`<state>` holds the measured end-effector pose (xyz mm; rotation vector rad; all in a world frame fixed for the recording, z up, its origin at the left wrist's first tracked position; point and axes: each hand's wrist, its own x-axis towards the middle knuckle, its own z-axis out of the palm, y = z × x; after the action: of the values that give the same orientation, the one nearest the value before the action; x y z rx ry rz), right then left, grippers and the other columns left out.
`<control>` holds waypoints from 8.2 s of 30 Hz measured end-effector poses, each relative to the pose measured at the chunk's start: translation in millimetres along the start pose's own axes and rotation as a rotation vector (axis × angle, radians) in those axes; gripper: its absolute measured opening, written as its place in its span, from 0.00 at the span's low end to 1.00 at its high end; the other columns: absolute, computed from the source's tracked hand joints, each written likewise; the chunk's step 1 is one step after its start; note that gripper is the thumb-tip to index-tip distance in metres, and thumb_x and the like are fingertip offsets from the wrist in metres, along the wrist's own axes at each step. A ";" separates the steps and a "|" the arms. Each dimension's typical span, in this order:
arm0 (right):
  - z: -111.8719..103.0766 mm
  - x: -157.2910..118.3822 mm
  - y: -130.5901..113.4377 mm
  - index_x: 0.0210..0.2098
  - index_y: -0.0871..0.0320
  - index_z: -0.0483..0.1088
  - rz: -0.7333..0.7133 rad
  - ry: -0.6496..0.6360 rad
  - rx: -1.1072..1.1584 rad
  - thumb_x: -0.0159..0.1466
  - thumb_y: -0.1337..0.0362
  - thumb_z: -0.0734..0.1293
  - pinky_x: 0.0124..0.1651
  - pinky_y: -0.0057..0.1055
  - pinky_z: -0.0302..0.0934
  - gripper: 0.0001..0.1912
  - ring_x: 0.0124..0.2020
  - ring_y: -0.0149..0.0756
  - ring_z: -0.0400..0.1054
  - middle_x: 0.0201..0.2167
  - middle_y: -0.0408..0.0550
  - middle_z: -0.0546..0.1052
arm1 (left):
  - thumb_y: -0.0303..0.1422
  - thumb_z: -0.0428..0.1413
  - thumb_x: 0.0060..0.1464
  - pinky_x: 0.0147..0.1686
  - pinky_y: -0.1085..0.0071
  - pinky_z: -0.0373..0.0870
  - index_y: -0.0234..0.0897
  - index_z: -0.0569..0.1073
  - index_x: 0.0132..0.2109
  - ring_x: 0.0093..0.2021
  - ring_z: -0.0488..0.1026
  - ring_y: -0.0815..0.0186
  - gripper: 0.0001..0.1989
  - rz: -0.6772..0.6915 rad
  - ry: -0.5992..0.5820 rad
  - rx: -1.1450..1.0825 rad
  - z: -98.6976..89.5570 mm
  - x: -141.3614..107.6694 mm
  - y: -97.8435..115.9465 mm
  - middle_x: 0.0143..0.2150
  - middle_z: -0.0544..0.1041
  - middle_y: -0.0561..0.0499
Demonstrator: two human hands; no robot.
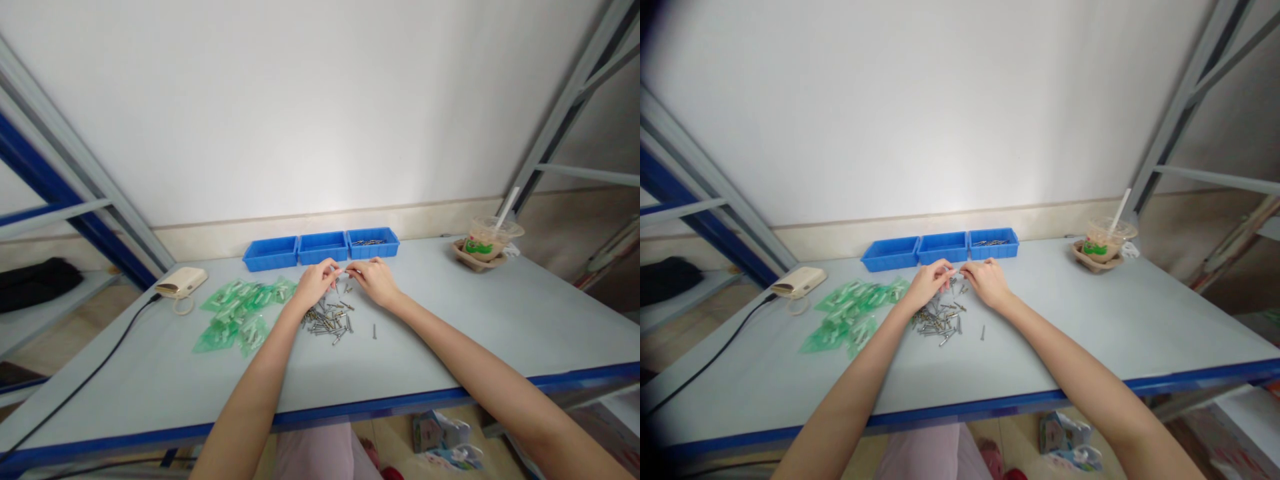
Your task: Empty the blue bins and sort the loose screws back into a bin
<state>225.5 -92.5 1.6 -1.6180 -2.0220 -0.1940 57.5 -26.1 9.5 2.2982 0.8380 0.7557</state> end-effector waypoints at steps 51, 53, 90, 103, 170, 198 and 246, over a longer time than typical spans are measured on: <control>-4.4 -1.0 -3.3 0.41 0.54 0.71 0.051 -0.023 0.084 0.65 0.59 0.60 0.36 0.28 0.52 0.11 0.30 0.33 0.70 0.31 0.44 0.78 | 0.41 0.44 0.58 0.26 0.76 0.60 0.36 0.68 0.26 0.22 0.68 0.70 0.19 0.065 -0.010 0.104 -6.0 -2.2 6.6 0.20 0.72 0.54; -5.0 -1.3 -3.4 0.40 0.54 0.71 0.047 -0.029 0.061 0.65 0.59 0.59 0.35 0.28 0.52 0.11 0.29 0.34 0.69 0.29 0.44 0.78 | 0.42 0.45 0.57 0.25 0.76 0.60 0.36 0.69 0.27 0.21 0.68 0.69 0.18 0.047 -0.017 0.103 -6.7 -2.3 8.5 0.20 0.71 0.54; -5.8 1.0 2.0 0.35 0.54 0.72 -0.031 -0.196 0.270 0.60 0.54 0.65 0.42 0.31 0.49 0.11 0.34 0.33 0.68 0.34 0.43 0.77 | 0.43 0.48 0.56 0.25 0.75 0.61 0.36 0.70 0.37 0.19 0.68 0.70 0.14 0.017 0.042 0.008 -5.2 0.9 0.1 0.20 0.72 0.56; 6.3 -3.7 3.6 0.39 0.53 0.72 -0.081 -0.208 0.147 0.60 0.60 0.66 0.43 0.32 0.48 0.08 0.43 0.37 0.64 0.40 0.45 0.73 | 0.42 0.46 0.57 0.23 0.76 0.59 0.36 0.69 0.31 0.19 0.66 0.71 0.16 0.037 0.052 0.045 -6.1 1.6 -4.9 0.20 0.72 0.55; -6.6 -2.3 -3.4 0.37 0.56 0.71 0.051 -0.055 -0.156 0.66 0.55 0.58 0.30 0.27 0.48 0.14 0.29 0.34 0.68 0.31 0.48 0.77 | 0.42 0.46 0.56 0.22 0.75 0.64 0.34 0.67 0.28 0.19 0.68 0.70 0.17 0.008 -0.091 -0.152 3.0 1.9 -3.2 0.20 0.72 0.54; -6.5 -3.5 -0.5 0.40 0.57 0.70 -0.030 -0.009 -0.164 0.67 0.53 0.53 0.30 0.26 0.46 0.19 0.30 0.32 0.69 0.30 0.48 0.77 | 0.43 0.49 0.55 0.24 0.76 0.63 0.33 0.69 0.26 0.20 0.68 0.70 0.18 0.043 0.026 -0.076 -3.0 0.7 5.8 0.19 0.71 0.53; -9.3 -3.3 -0.1 0.40 0.56 0.70 0.013 -0.115 -0.161 0.68 0.53 0.52 0.30 0.26 0.46 0.20 0.30 0.35 0.68 0.31 0.49 0.77 | 0.38 0.50 0.55 0.23 0.76 0.63 0.35 0.71 0.35 0.19 0.67 0.71 0.11 0.078 0.026 -0.096 -1.9 2.1 1.4 0.20 0.71 0.55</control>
<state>228.8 -99.4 7.8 -1.7771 -2.1285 -0.2710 58.1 -25.0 12.4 2.2511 0.7117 0.8426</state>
